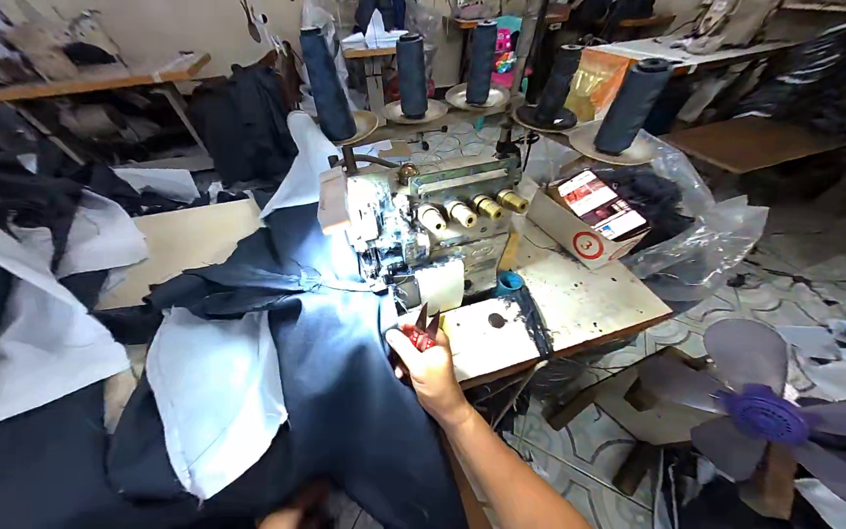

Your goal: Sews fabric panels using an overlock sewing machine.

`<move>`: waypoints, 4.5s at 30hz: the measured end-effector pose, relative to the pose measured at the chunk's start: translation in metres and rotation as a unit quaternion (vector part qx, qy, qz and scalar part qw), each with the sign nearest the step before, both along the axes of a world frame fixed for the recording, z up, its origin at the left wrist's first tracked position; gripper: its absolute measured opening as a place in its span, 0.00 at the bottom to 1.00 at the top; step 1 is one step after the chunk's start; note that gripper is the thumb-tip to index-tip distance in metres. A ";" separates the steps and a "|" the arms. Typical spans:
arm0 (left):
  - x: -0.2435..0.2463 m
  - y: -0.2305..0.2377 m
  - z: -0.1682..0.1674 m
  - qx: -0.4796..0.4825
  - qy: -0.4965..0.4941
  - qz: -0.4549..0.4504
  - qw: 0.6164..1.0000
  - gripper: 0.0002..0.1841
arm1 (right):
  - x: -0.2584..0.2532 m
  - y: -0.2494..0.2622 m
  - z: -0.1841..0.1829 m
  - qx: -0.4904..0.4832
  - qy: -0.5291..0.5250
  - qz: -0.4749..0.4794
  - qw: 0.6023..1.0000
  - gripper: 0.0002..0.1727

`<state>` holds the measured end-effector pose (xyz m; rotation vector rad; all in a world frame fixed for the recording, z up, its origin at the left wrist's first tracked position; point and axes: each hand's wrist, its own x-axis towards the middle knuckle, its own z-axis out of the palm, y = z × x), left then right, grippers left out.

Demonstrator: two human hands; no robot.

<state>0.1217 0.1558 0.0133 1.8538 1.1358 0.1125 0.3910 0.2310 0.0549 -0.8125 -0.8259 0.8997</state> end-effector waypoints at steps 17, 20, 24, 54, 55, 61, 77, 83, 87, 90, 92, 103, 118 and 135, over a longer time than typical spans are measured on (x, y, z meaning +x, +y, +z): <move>-0.035 0.075 0.111 0.235 -0.363 0.451 0.781 0.32 | -0.009 -0.012 0.010 -0.071 0.025 0.222 0.972 0.03; -0.062 0.095 0.125 0.271 -0.316 0.455 0.787 0.35 | -0.015 -0.033 0.012 -0.113 0.066 0.230 0.964 0.03; -0.062 0.118 0.126 0.208 -0.359 0.426 0.804 0.32 | -0.025 -0.047 -0.008 -0.112 0.070 0.088 0.987 0.08; -0.037 0.062 0.077 0.213 -0.276 0.502 0.791 0.28 | 0.009 -0.155 -0.035 -0.071 -0.117 0.109 0.985 0.07; -0.034 0.065 0.078 0.212 -0.285 0.503 0.788 0.27 | 0.008 -0.155 -0.037 -0.078 -0.116 0.103 0.985 0.07; -0.019 0.107 0.081 0.183 -0.331 0.520 0.766 0.28 | 0.002 -0.124 -0.044 -0.098 -0.095 0.073 0.988 0.05; -0.015 0.260 0.103 0.243 -0.149 0.427 0.858 0.39 | 0.000 -0.005 -0.004 -0.133 -0.102 0.009 0.986 0.20; -0.044 0.264 0.123 0.207 0.155 0.263 0.929 0.43 | -0.004 -0.025 0.005 -0.109 -0.108 0.022 0.988 0.16; -0.004 0.154 0.149 0.419 0.205 0.105 0.878 0.25 | -0.017 -0.106 -0.025 -0.152 -0.087 0.073 0.982 0.11; 0.066 0.042 0.106 0.387 0.049 0.034 0.920 0.30 | -0.036 -0.168 -0.063 -0.195 -0.056 0.124 0.971 0.09; 0.097 -0.006 0.061 0.351 -0.004 0.034 0.936 0.32 | -0.041 -0.195 -0.079 -0.210 -0.048 0.148 0.965 0.08; 0.081 -0.077 -0.013 0.046 -0.177 0.180 0.967 0.17 | -0.030 -0.215 -0.073 -0.185 -0.103 0.140 0.967 0.21; 0.044 -0.112 -0.054 0.148 -0.092 0.228 0.958 0.17 | -0.040 -0.237 -0.091 -0.226 0.024 0.065 0.972 0.21; 0.075 -0.158 -0.003 0.362 -0.151 -0.147 0.908 0.14 | -0.025 -0.269 -0.071 -0.170 -0.049 0.146 0.973 0.10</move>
